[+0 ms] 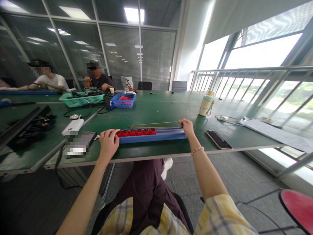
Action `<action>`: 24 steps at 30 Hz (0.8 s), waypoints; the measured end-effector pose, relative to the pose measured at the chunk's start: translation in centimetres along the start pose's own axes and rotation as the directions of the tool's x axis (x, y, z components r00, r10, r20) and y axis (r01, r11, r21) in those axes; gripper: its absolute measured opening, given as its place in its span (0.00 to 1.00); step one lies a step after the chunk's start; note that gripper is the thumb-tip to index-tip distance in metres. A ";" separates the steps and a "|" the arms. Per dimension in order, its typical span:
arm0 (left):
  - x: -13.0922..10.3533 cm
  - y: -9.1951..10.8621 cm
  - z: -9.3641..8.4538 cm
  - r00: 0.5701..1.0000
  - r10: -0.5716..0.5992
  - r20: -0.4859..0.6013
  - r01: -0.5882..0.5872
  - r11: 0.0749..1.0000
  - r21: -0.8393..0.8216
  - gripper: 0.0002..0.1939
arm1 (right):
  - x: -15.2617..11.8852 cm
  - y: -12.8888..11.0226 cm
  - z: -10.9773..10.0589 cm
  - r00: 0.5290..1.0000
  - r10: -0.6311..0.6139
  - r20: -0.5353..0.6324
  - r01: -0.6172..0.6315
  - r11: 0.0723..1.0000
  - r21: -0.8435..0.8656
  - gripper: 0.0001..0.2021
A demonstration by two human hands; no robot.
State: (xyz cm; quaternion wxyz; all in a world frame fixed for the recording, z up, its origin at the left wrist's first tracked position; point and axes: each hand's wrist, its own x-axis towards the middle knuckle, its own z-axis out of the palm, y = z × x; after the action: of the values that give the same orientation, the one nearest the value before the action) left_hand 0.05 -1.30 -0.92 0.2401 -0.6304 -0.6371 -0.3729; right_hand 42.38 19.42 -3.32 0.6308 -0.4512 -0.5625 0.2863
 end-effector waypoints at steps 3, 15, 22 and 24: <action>0.0 0.0 0.0 1.000 0.003 -0.001 -0.003 1.000 0.002 0.18 | 0.1 0.1 -0.1 1.000 -0.010 0.018 0.011 0.998 -0.056 0.32; 0.0 0.0 -0.1 1.000 -0.001 0.003 0.001 1.000 0.001 0.18 | -0.4 -0.4 -0.3 0.995 -0.056 0.080 0.078 0.945 -0.318 0.30; 0.0 0.2 -0.1 1.000 -0.008 0.005 0.008 1.000 0.003 0.18 | -1.2 -1.8 0.2 0.992 -0.094 0.089 0.128 0.817 -0.563 0.29; 0.0 0.2 -0.1 1.000 -0.005 0.005 0.005 1.000 -0.001 0.18 | -1.2 -2.1 0.5 0.991 -0.081 0.105 0.129 0.783 -0.609 0.27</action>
State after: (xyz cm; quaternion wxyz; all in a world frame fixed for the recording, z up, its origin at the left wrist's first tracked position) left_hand 0.20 -1.43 -0.84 0.2375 -0.6299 -0.6391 -0.3721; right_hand 41.32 17.56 -2.01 0.4438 -0.5889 -0.6720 0.0687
